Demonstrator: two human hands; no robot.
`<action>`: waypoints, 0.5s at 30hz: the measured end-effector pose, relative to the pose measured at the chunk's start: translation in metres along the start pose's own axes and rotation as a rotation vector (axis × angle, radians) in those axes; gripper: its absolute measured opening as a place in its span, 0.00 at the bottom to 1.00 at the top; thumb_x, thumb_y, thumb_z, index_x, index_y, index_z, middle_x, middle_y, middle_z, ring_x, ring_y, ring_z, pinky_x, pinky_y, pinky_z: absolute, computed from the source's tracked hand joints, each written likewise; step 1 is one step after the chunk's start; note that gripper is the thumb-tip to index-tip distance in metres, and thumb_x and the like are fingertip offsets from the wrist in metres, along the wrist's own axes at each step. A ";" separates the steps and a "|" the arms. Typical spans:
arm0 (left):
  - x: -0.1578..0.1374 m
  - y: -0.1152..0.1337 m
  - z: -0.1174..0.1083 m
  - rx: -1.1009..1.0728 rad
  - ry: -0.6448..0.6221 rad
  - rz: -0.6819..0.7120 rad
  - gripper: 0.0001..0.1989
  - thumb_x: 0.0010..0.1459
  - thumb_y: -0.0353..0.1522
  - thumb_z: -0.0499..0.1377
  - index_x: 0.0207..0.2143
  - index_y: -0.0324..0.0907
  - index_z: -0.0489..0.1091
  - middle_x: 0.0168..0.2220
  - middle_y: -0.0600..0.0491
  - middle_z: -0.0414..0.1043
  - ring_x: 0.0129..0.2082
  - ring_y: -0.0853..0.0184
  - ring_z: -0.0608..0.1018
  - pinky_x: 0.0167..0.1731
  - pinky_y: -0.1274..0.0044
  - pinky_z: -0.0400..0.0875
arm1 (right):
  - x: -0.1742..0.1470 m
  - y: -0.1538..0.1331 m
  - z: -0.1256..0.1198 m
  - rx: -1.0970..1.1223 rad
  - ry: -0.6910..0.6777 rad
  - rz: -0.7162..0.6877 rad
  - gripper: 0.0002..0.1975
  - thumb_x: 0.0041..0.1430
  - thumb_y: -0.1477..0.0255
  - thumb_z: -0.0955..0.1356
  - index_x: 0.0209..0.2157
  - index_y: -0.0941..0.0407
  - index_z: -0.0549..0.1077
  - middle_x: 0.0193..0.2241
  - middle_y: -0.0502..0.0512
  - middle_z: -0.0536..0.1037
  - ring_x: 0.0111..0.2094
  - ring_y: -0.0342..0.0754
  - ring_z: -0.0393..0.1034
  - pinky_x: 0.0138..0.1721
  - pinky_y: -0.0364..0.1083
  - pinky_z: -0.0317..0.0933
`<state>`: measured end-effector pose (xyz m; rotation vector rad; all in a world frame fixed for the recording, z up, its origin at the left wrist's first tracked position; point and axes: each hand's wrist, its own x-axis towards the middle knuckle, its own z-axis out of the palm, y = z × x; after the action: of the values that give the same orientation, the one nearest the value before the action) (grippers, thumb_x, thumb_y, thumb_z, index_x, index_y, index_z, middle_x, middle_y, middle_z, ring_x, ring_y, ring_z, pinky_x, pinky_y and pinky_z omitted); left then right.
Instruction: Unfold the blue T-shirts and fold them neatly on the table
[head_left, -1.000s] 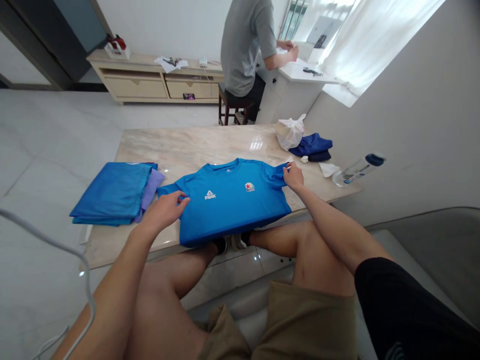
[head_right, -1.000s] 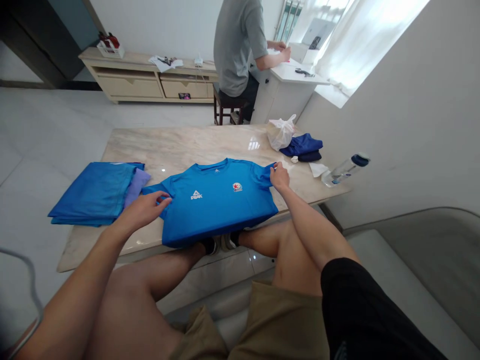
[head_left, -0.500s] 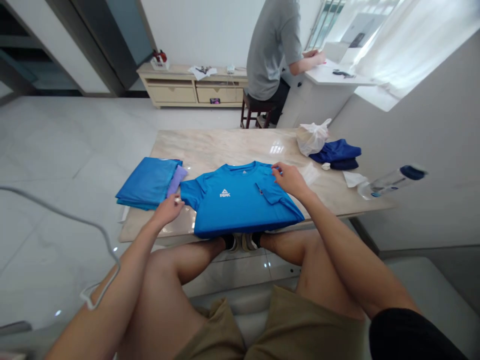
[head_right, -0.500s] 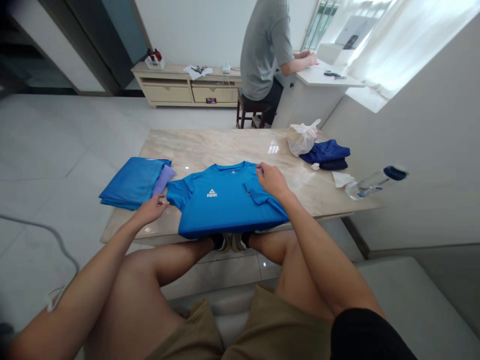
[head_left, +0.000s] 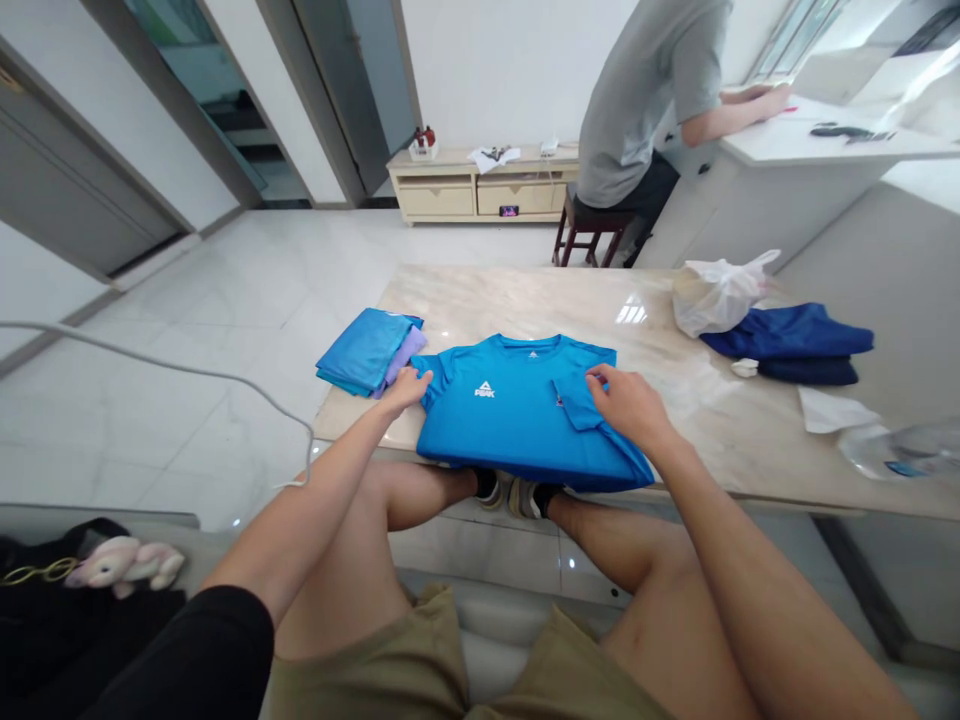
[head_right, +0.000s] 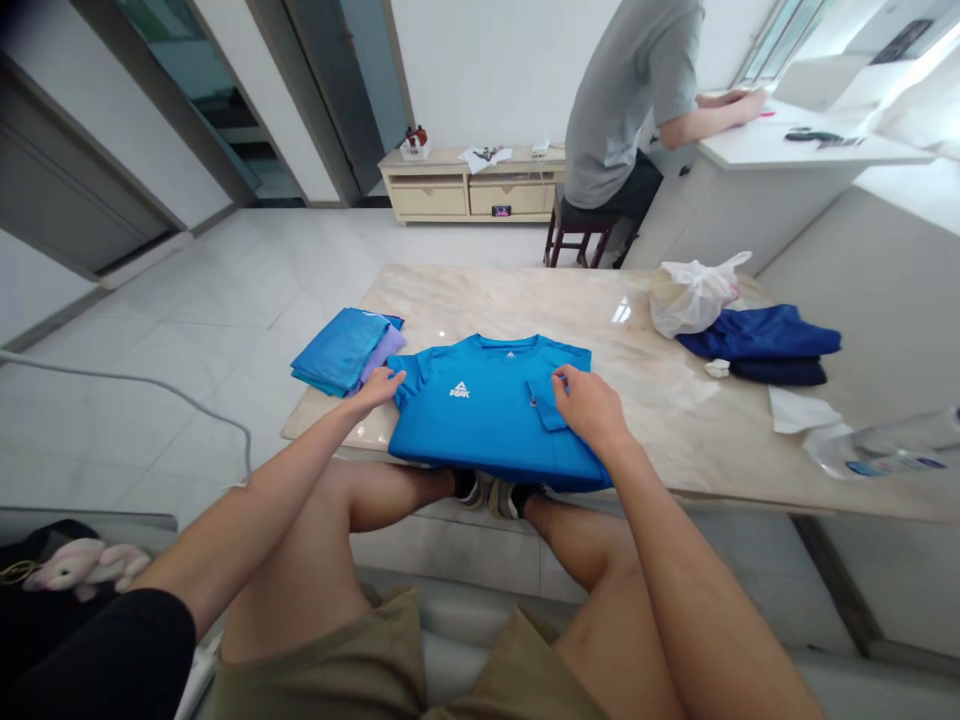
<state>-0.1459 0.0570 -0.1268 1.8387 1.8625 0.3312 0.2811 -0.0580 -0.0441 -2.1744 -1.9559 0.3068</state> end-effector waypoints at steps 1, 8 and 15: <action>-0.001 0.002 -0.002 0.017 0.030 -0.021 0.24 0.76 0.42 0.50 0.55 0.34 0.76 0.61 0.32 0.78 0.66 0.47 0.77 0.69 0.59 0.69 | -0.001 0.002 -0.002 0.002 -0.001 0.004 0.20 0.78 0.62 0.62 0.56 0.52 0.81 0.51 0.63 0.87 0.50 0.62 0.81 0.48 0.52 0.69; -0.034 0.022 -0.011 0.244 0.180 0.020 0.26 0.74 0.44 0.54 0.59 0.31 0.73 0.72 0.26 0.61 0.73 0.43 0.71 0.71 0.58 0.68 | -0.013 0.020 -0.013 0.057 -0.023 0.039 0.18 0.79 0.63 0.62 0.54 0.54 0.82 0.47 0.61 0.87 0.47 0.58 0.82 0.44 0.48 0.66; -0.082 0.080 -0.002 0.468 -0.030 0.746 0.29 0.78 0.38 0.52 0.77 0.44 0.62 0.80 0.38 0.56 0.74 0.46 0.70 0.69 0.57 0.70 | -0.024 0.028 -0.014 0.093 -0.105 0.050 0.18 0.79 0.63 0.63 0.56 0.54 0.82 0.48 0.62 0.87 0.46 0.56 0.81 0.41 0.46 0.63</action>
<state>-0.0809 -0.0182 -0.0706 2.8085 1.2229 0.1083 0.3092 -0.0849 -0.0379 -2.1913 -1.9012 0.5187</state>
